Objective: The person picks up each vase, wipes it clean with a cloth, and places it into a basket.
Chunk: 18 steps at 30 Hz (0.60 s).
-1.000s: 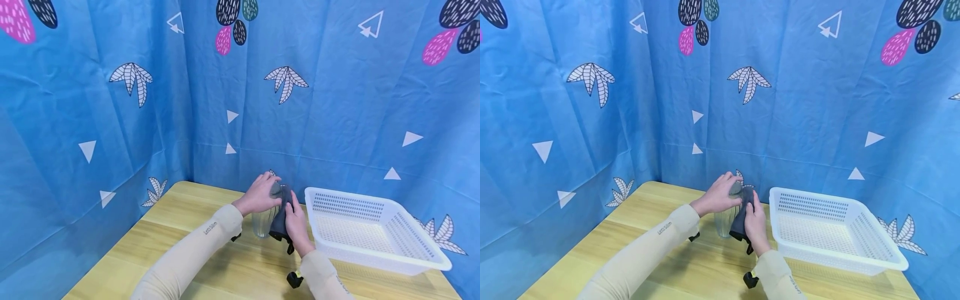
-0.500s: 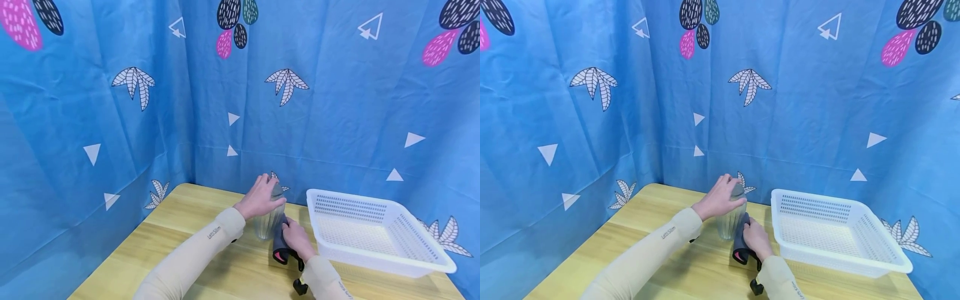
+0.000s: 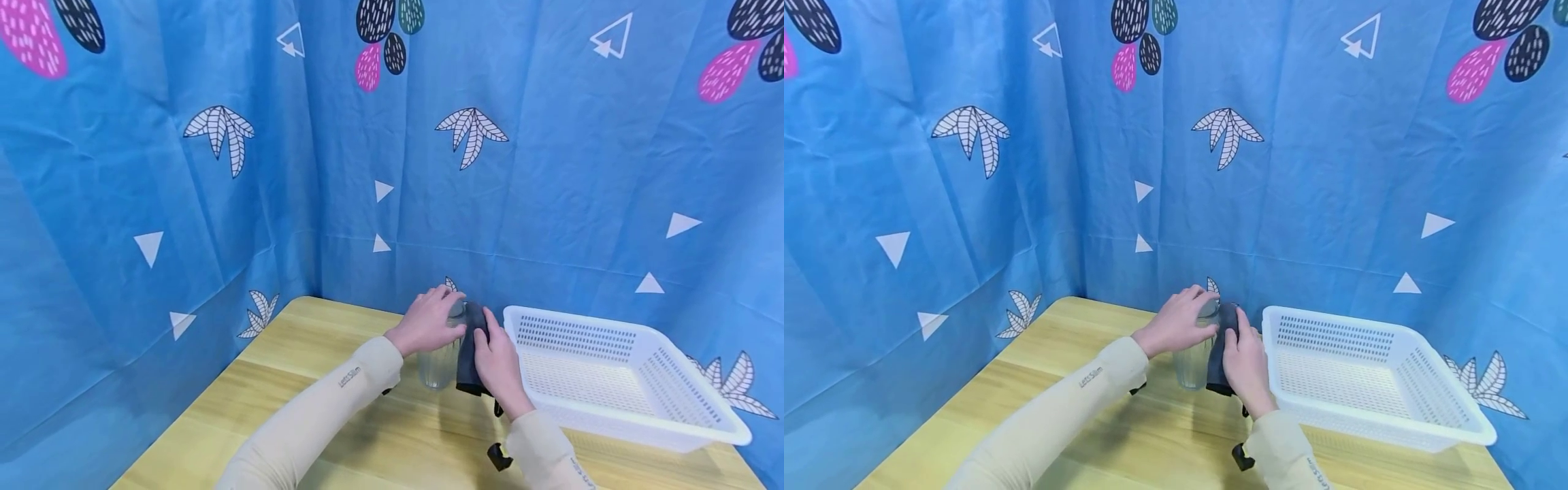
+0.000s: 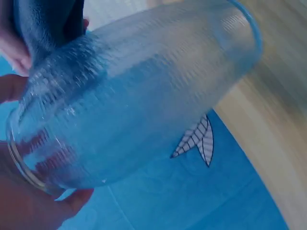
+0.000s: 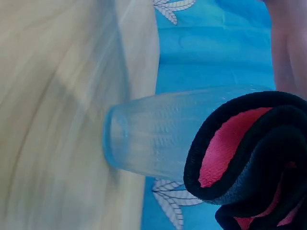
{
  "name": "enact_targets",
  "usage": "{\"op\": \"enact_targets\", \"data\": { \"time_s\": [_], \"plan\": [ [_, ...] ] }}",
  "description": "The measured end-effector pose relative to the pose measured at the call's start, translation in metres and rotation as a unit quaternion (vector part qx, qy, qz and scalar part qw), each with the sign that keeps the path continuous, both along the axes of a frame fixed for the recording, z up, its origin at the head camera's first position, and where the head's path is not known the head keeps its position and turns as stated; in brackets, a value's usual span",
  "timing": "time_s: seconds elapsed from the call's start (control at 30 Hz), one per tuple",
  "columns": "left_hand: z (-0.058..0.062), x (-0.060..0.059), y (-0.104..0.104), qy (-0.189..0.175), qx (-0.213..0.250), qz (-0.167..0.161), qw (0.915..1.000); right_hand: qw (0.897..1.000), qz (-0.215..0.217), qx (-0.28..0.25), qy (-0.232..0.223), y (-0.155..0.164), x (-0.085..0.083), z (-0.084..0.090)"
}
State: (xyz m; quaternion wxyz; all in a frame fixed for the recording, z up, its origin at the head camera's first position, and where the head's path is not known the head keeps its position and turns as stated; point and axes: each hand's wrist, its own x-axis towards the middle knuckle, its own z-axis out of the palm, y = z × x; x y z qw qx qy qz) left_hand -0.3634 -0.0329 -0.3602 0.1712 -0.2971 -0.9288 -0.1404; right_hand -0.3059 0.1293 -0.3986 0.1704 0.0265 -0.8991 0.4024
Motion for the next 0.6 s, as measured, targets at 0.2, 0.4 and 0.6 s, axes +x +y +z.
{"op": "enact_targets", "data": {
  "time_s": [0.2,0.4,0.6],
  "plan": [
    [0.003,-0.006,0.004,-0.033,0.038,-0.017,0.9986,0.996,-0.008,0.087,0.010,-0.002,-0.003,0.000],
    [0.005,-0.007,0.006,-0.047,0.067,-0.035,0.9960,0.989,-0.014,0.143,-0.034,0.001,-0.012,-0.013],
    [0.000,-0.004,0.004,-0.061,0.081,-0.019,0.9946,0.980,0.013,0.181,-0.076,-0.002,-0.013,-0.042]
  ]
}}
